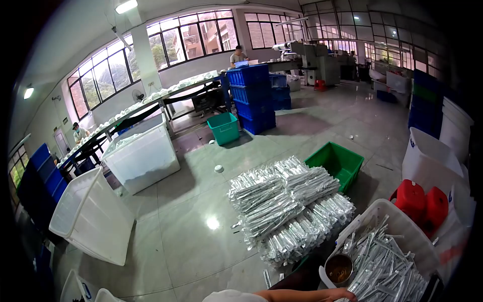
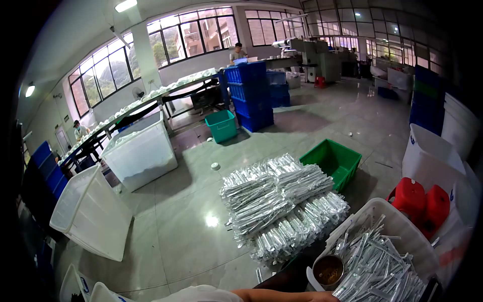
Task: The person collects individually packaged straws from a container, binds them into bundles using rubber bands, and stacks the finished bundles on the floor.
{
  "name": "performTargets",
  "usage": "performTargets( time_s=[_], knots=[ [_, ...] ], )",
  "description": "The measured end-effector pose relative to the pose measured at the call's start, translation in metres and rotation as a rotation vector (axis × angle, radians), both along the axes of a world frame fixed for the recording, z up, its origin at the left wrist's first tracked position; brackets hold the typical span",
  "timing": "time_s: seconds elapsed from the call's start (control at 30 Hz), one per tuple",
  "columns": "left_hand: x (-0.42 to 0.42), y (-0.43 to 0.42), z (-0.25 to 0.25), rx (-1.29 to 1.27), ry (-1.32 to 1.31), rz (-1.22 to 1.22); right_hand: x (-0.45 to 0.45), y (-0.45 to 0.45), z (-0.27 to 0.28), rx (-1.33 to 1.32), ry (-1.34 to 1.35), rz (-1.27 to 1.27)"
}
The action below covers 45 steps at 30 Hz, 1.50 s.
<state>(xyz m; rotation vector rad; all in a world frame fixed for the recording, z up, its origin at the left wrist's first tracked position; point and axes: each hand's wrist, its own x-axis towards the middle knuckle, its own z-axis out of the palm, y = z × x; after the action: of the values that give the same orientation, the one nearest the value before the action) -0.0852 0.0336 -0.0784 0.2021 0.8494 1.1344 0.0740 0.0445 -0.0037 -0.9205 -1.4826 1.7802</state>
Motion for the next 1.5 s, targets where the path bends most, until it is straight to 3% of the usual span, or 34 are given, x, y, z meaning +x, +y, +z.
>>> performTargets(
  time_s=[0.03, 0.07, 0.13, 0.17, 0.2, 0.23, 0.3, 0.33, 0.4, 0.47, 0.57, 0.6, 0.7, 0.77, 0.8, 0.83, 0.93, 1.0, 1.07, 1.1, 1.13, 1.17, 1.2, 1.27, 1.3, 1.5],
  knots=[
    [0.004, -0.003, 0.010, 0.038, -0.041, -0.047, -0.004, 0.036, 0.015, 0.191, 0.084, -0.075],
    [0.011, -0.004, 0.014, 0.088, -0.083, -0.108, -0.023, 0.050, 0.079, 0.607, -0.213, -0.151],
    [0.028, -0.007, 0.019, 0.205, -0.037, -0.230, -0.041, 0.083, 0.128, 1.158, -0.621, 0.009],
    [0.031, -0.010, 0.022, 0.226, 0.094, -0.236, -0.056, 0.063, 0.130, 1.136, -0.388, -0.265],
    [0.031, -0.017, 0.039, 0.191, 0.267, -0.212, -0.056, 0.067, 0.154, 0.813, -0.505, 0.057],
    [0.022, -0.026, 0.048, 0.198, 0.276, -0.217, -0.055, 0.071, 0.175, 0.476, -0.597, 0.367],
    [0.010, -0.035, 0.059, 0.217, -0.382, -0.459, -0.043, 0.086, 0.122, -0.039, -0.555, 0.441],
    [0.012, -0.026, 0.013, 0.195, -0.315, -0.341, -0.031, 0.087, 0.086, 0.075, -0.380, 0.427],
    [0.009, -0.035, 0.026, 0.226, -0.421, -0.280, -0.035, 0.065, 0.077, -0.025, -0.339, 0.421],
    [0.003, -0.040, 0.029, 0.239, -0.533, -0.220, -0.037, 0.057, 0.063, 0.192, -0.359, 0.412],
    [-0.012, -0.028, -0.003, 0.007, 0.111, 0.079, -0.047, 0.035, 0.088, 0.380, -0.313, 0.333],
    [-0.002, -0.058, 0.062, 0.113, -0.538, -0.195, -0.049, 0.028, 0.099, 0.438, -0.287, 0.304],
    [-0.009, -0.069, 0.098, 0.333, -0.679, -0.384, -0.068, 0.010, 0.131, 0.514, -0.209, 0.240],
    [-0.010, -0.067, 0.106, 0.483, -0.691, -0.384, -0.076, 0.007, 0.115, 0.430, -0.173, 0.215],
    [-0.003, -0.070, 0.109, 0.373, -0.585, -0.324, -0.066, 0.006, 0.091, 0.372, -0.148, 0.189],
    [-0.003, -0.072, 0.105, 0.252, -0.305, -0.295, -0.067, 0.017, 0.069, 0.340, -0.081, 0.214],
    [0.000, -0.057, 0.077, 0.135, -0.294, -0.202, -0.074, 0.041, 0.045, 0.209, -0.048, 0.255],
    [-0.022, -0.070, 0.091, 0.078, -0.284, -0.122, -0.099, 0.039, 0.041, 0.026, -0.088, 0.287],
    [-0.035, -0.078, 0.077, 0.217, -0.426, -0.010, -0.126, 0.053, 0.014, -0.067, -0.094, 0.292],
    [-0.054, -0.089, 0.075, 0.325, -0.406, 0.098, -0.146, 0.058, -0.008, 0.237, -0.202, 0.388],
    [-0.066, -0.111, 0.072, 0.247, -0.380, 0.242, -0.178, 0.060, -0.034, 0.609, -0.349, 0.504],
    [-0.071, -0.122, 0.074, 0.168, -0.230, 0.271, -0.190, 0.061, -0.062, 1.141, -0.160, 0.549],
    [-0.075, -0.124, 0.077, 0.217, -0.357, 0.341, -0.196, 0.061, -0.072, 1.348, -0.194, 0.477],
    [-0.075, -0.123, 0.081, 0.170, -0.111, 0.425, -0.196, 0.053, -0.067, 1.079, -0.365, 0.439],
    [-0.071, -0.120, 0.067, 0.318, -0.262, 0.511, -0.198, 0.052, -0.057, 0.970, -0.467, 0.405],
    [-0.081, -0.101, 0.067, 0.340, 0.128, 0.460, -0.204, 0.050, -0.033, 0.832, -0.615, 0.347]
  ],
)
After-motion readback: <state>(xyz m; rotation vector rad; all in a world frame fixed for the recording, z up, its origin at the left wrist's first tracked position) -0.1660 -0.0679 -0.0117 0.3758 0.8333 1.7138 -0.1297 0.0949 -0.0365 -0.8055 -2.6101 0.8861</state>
